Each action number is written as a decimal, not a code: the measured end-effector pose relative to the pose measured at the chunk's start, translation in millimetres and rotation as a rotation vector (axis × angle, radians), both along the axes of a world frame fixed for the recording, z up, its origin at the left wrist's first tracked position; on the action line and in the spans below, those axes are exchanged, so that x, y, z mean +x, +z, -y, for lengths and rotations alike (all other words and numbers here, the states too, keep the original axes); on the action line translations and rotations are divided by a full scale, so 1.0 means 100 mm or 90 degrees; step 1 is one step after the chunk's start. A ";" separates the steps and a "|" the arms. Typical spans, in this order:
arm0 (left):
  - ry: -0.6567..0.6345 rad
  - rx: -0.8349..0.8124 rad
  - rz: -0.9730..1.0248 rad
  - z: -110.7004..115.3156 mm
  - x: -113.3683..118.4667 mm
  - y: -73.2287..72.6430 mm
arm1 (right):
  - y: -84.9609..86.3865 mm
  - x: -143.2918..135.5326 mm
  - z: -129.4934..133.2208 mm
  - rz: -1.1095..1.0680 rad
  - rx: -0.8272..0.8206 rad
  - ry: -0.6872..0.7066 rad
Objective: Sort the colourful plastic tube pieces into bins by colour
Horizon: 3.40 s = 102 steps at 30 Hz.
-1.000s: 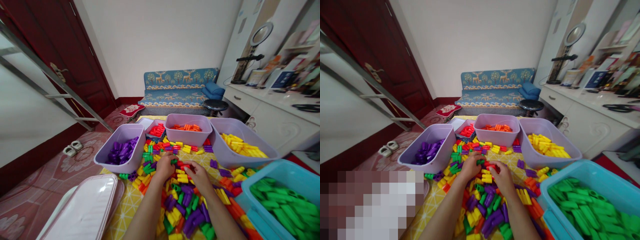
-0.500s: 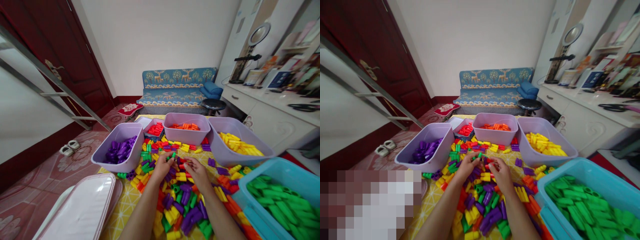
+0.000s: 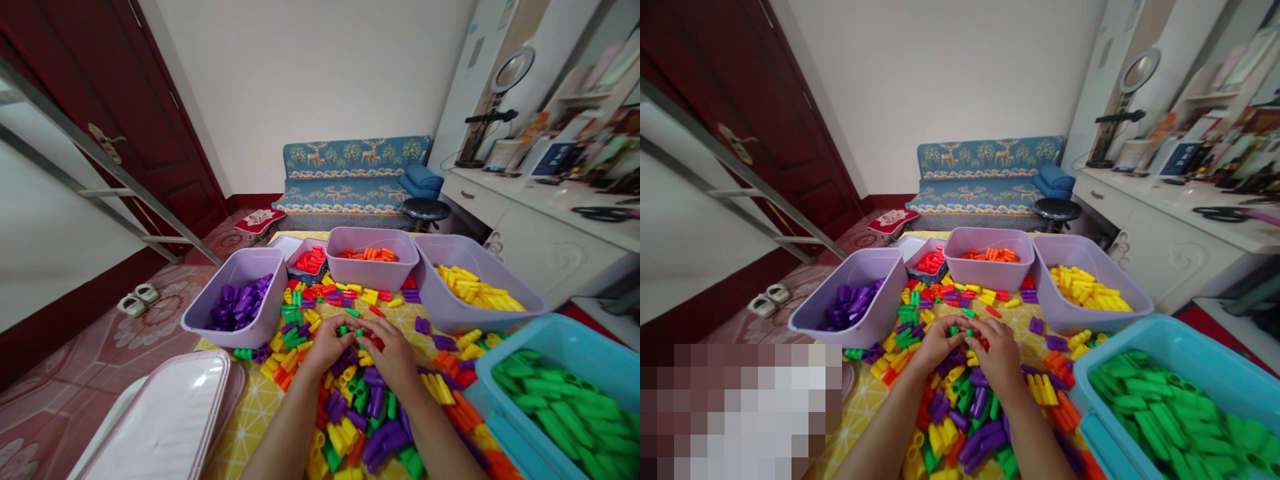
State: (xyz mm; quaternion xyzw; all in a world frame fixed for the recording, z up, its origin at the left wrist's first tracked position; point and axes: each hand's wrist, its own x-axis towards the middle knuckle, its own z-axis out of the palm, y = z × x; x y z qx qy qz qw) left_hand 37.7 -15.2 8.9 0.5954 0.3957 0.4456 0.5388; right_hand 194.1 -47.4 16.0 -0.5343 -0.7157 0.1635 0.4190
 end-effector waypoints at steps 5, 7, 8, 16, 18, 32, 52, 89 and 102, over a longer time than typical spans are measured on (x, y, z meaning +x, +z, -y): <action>0.012 0.032 -0.018 0.02 0.00 0.04 | 0.10 -0.01 0.08 0.117 0.022 -0.058; 0.013 0.037 -0.045 0.03 0.01 0.06 | 0.15 -0.01 0.13 0.059 0.014 -0.098; 0.016 0.039 -0.063 0.04 0.01 0.07 | 0.19 -0.02 0.16 -0.005 0.011 -0.125; 0.023 0.051 -0.131 0.03 0.01 0.05 | 0.74 0.01 0.37 -0.800 0.287 -0.252; 0.020 0.051 -0.135 0.02 0.01 0.03 | 0.82 0.05 0.38 -0.885 0.310 -0.213; 0.018 0.015 -0.110 0.02 0.02 -0.07 | 0.50 0.02 0.44 0.057 -0.382 0.178; -0.003 0.016 -0.066 0.04 0.02 0.02 | 0.04 -0.01 0.09 -0.394 -0.306 -0.026; -0.071 0.047 -0.086 0.10 -0.02 0.13 | 0.13 -0.12 0.16 -0.311 -0.229 -0.078; -0.022 0.037 -0.064 0.06 0.03 0.05 | 0.30 0.02 0.17 -0.647 -0.226 -0.083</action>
